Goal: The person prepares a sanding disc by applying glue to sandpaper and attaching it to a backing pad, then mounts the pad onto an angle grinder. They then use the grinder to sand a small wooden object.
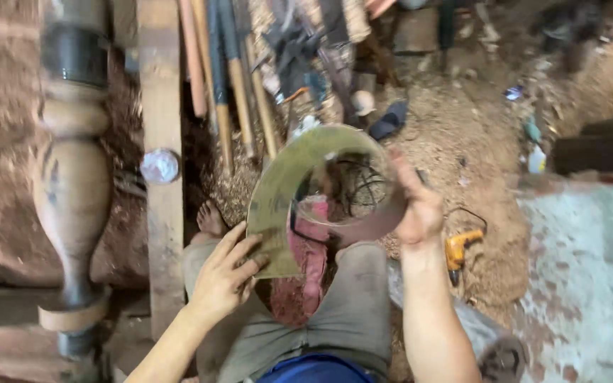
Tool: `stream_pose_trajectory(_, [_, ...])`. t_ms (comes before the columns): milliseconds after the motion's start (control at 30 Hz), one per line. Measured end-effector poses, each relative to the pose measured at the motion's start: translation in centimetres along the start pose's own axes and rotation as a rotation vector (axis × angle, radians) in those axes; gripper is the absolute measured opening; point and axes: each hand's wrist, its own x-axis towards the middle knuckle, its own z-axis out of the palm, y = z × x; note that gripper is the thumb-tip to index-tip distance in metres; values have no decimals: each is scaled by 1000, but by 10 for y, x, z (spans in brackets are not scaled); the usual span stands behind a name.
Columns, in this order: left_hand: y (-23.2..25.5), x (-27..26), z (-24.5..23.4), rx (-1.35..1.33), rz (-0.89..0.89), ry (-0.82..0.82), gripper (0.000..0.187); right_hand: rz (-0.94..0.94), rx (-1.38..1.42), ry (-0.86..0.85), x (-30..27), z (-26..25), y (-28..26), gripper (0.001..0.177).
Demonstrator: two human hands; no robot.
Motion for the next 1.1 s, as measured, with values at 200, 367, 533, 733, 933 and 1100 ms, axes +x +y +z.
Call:
stream_pose_trajectory(200, [-78,-35,113,110,5,313,52,523,311,-832,147,-155,23,47])
stream_pose_trajectory(367, [-100,-56,205,70,-14,92,50,757,164,-988,140,-104,67,53])
stream_pose_trajectory(533, [-64,-47,206,70,54,530,58,692,-311,-676,95,-160,146,24])
stream_pose_trajectory(733, [-36,-66,211,138,565,438,48,658,-662,-592,78,-277,239,34])
stream_pose_trajectory(933, [-31,-99,212,-512,-230,386,26,-162,-1149,-848,-25,-233,180,37])
stream_pose_trajectory(1100, [-2,-96,216,-626,-410,365,38,-157,-1028,-721,-100,-198,145,54])
